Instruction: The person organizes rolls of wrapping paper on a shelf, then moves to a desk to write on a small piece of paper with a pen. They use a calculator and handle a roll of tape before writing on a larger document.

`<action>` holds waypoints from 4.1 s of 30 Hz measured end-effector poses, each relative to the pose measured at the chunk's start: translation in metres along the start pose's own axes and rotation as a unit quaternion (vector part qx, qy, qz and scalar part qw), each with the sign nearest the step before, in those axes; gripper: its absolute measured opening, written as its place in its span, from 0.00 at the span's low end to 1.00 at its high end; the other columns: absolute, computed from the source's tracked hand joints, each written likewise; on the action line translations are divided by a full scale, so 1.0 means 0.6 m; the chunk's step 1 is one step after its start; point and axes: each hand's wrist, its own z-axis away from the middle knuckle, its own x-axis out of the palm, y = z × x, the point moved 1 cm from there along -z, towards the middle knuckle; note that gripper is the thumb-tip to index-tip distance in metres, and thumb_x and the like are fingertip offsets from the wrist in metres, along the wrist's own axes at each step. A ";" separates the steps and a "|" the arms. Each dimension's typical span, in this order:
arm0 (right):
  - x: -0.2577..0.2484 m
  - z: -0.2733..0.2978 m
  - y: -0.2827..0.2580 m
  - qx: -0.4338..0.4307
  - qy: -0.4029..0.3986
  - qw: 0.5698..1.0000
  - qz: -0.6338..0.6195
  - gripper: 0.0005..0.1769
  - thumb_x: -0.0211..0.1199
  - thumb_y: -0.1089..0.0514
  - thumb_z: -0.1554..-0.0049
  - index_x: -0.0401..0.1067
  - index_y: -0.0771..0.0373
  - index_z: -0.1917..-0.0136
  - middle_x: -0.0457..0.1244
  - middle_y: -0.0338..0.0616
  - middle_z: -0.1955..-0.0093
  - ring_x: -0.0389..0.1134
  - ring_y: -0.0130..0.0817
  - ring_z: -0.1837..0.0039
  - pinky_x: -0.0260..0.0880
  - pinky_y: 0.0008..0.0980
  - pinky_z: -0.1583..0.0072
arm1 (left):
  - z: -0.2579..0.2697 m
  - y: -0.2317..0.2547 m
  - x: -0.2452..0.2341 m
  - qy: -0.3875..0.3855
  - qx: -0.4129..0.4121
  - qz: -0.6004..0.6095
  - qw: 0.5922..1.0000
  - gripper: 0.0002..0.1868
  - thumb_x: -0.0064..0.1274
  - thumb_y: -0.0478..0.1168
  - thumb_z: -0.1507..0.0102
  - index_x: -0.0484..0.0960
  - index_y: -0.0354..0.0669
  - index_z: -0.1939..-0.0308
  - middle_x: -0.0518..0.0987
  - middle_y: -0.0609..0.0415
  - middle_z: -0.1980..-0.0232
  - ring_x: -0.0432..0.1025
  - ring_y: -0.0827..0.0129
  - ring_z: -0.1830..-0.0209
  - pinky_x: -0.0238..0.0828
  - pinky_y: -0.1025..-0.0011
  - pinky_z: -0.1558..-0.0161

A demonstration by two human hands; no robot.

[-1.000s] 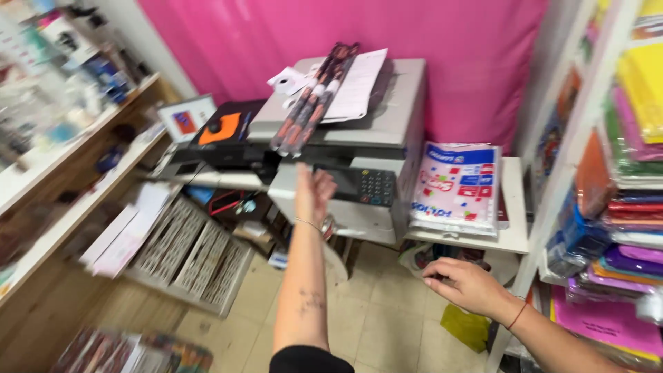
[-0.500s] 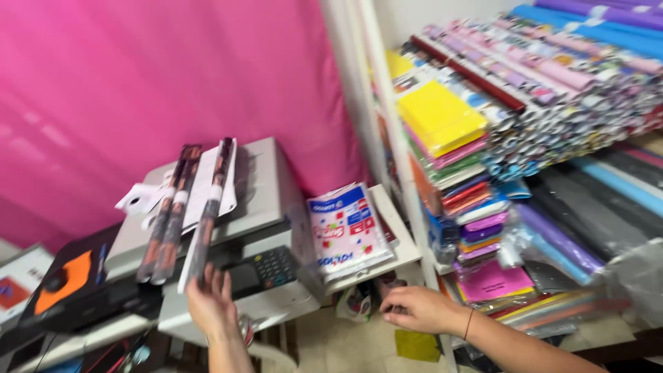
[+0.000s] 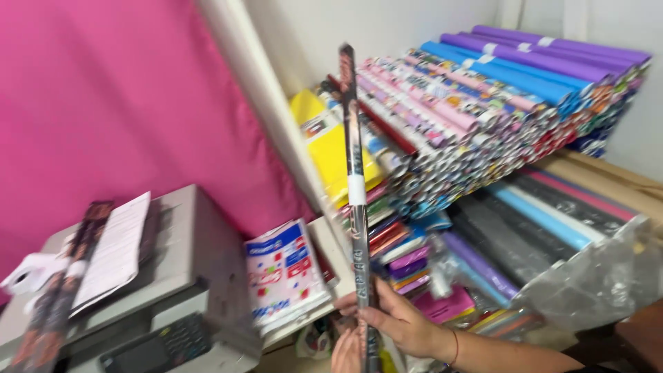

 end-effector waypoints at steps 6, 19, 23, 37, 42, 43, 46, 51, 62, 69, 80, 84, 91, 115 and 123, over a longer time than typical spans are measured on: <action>-0.269 0.018 -0.030 -0.056 0.102 0.993 -0.011 0.37 0.56 0.56 0.35 0.43 0.62 0.20 0.67 0.46 0.53 0.71 0.31 0.58 0.79 0.31 0.56 | -0.228 0.205 0.210 -0.026 0.033 0.070 0.997 0.23 0.51 0.51 0.33 0.79 0.40 0.41 0.87 0.50 0.47 0.84 0.60 0.51 0.80 0.65 0.45; -0.817 -0.082 -0.282 0.240 0.269 0.675 0.643 0.39 0.55 0.43 0.43 0.59 0.48 0.20 0.64 0.53 0.31 0.66 0.58 0.35 0.66 0.52 0.40 | -0.305 0.280 0.418 -0.096 -0.005 0.085 0.992 0.11 0.58 0.38 0.47 0.89 0.56 0.62 0.88 0.67 0.66 0.80 0.76 0.73 0.77 0.77 0.68; -0.890 -0.184 -0.271 0.293 0.237 0.678 0.630 0.34 0.58 0.44 0.43 0.64 0.39 0.23 0.69 0.46 0.36 0.70 0.53 0.39 0.69 0.50 0.43 | -0.282 0.256 0.453 -0.089 0.003 0.079 0.993 0.11 0.59 0.35 0.47 0.88 0.57 0.63 0.85 0.66 0.72 0.78 0.75 0.77 0.76 0.76 0.70; -0.966 -0.214 -0.160 0.052 0.189 0.618 0.762 0.28 0.51 0.52 0.40 0.71 0.48 0.28 0.62 0.57 0.27 0.65 0.61 0.32 0.62 0.54 0.31 | -0.257 0.196 0.433 -0.166 0.025 0.021 0.986 0.03 0.61 0.43 0.37 0.89 0.57 0.62 0.82 0.64 0.75 0.77 0.77 0.79 0.76 0.74 0.74; -0.630 -0.172 -0.195 -0.113 0.134 0.800 0.574 0.18 0.53 0.56 0.35 0.73 0.65 0.36 0.67 0.51 0.35 0.66 0.45 0.33 0.63 0.42 0.32 | -0.339 0.175 0.326 -0.180 0.033 0.031 0.983 0.09 0.58 0.40 0.35 0.84 0.47 0.51 0.82 0.54 0.65 0.75 0.61 0.71 0.73 0.67 0.66; -0.560 -0.159 -0.191 -0.166 0.123 0.839 0.503 0.14 0.55 0.59 0.35 0.75 0.66 0.41 0.70 0.47 0.39 0.71 0.39 0.37 0.67 0.35 0.34 | -0.359 0.175 0.292 -0.170 0.035 0.037 0.984 0.09 0.57 0.39 0.33 0.83 0.44 0.49 0.82 0.52 0.63 0.75 0.58 0.69 0.73 0.66 0.63; -0.426 -0.131 -0.127 -0.187 0.019 0.891 0.414 0.12 0.59 0.56 0.40 0.79 0.60 0.46 0.73 0.43 0.44 0.74 0.34 0.41 0.70 0.32 0.34 | -0.393 0.158 0.208 -0.133 0.020 0.009 0.991 0.07 0.54 0.35 0.32 0.83 0.39 0.51 0.81 0.53 0.65 0.73 0.60 0.70 0.71 0.66 0.65; -0.241 -0.147 -0.011 -0.159 -0.199 0.916 0.310 0.13 0.62 0.53 0.42 0.81 0.56 0.45 0.75 0.39 0.45 0.77 0.34 0.42 0.74 0.32 0.38 | -0.382 0.097 0.049 -0.077 -0.031 -0.046 0.995 0.07 0.53 0.32 0.33 0.81 0.40 0.52 0.84 0.52 0.61 0.75 0.59 0.70 0.70 0.64 0.65; 0.199 -0.284 0.132 -0.156 -0.315 0.889 0.293 0.14 0.59 0.52 0.39 0.80 0.56 0.43 0.74 0.38 0.45 0.76 0.33 0.45 0.72 0.32 0.42 | -0.343 -0.198 -0.415 0.012 -0.134 -0.295 0.946 0.09 0.51 0.37 0.32 0.81 0.39 0.50 0.82 0.49 0.52 0.75 0.55 0.53 0.70 0.60 0.45; 0.339 -0.335 0.182 -0.115 -0.324 0.884 0.316 0.14 0.60 0.48 0.39 0.80 0.54 0.45 0.74 0.34 0.46 0.76 0.32 0.46 0.74 0.31 0.43 | -0.365 -0.415 -0.610 0.104 -0.208 -0.518 0.823 0.20 0.57 0.50 0.34 0.80 0.43 0.44 0.78 0.45 0.46 0.73 0.47 0.51 0.72 0.53 0.54; 0.368 -0.343 0.169 -0.081 -0.295 0.893 0.331 0.15 0.58 0.49 0.37 0.78 0.56 0.44 0.73 0.37 0.46 0.76 0.34 0.46 0.74 0.31 0.44 | -0.403 -0.411 -0.603 -0.066 -0.553 -0.291 0.778 0.26 0.42 0.63 0.34 0.80 0.53 0.44 0.84 0.40 0.51 0.75 0.38 0.49 0.68 0.46 0.49; 0.335 -0.324 0.148 -0.102 -0.220 0.910 0.335 0.19 0.58 0.47 0.36 0.74 0.59 0.39 0.70 0.44 0.40 0.73 0.39 0.40 0.69 0.35 0.38 | -0.357 -0.313 -0.528 0.042 -0.571 -0.087 0.816 0.27 0.47 0.57 0.36 0.79 0.46 0.40 0.84 0.53 0.41 0.75 0.65 0.39 0.65 0.69 0.39; 0.223 -0.241 0.102 -0.079 0.034 0.969 0.233 0.50 0.54 0.40 0.36 0.32 0.70 0.18 0.50 0.65 0.19 0.54 0.48 0.19 0.52 0.40 0.22 | -0.243 -0.190 -0.187 -0.097 -0.252 0.059 0.961 0.36 0.45 0.52 0.32 0.60 0.34 0.26 0.71 0.37 0.29 0.72 0.49 0.32 0.67 0.59 0.35; -0.775 -0.116 -0.225 0.208 0.324 0.592 0.708 0.28 0.49 0.44 0.36 0.65 0.42 0.23 0.67 0.48 0.36 0.66 0.55 0.35 0.70 0.58 0.43 | -0.309 0.201 0.396 -0.311 -0.020 0.190 0.931 0.23 0.49 0.56 0.31 0.80 0.56 0.36 0.81 0.56 0.42 0.80 0.59 0.56 0.78 0.61 0.62; -0.908 -0.216 -0.143 0.249 0.273 0.520 0.770 0.24 0.45 0.43 0.36 0.72 0.33 0.30 0.66 0.47 0.36 0.64 0.56 0.35 0.58 0.55 0.36 | -0.283 0.175 0.433 -0.375 -0.011 0.150 0.915 0.23 0.42 0.60 0.27 0.78 0.59 0.35 0.80 0.58 0.43 0.78 0.59 0.50 0.77 0.56 0.58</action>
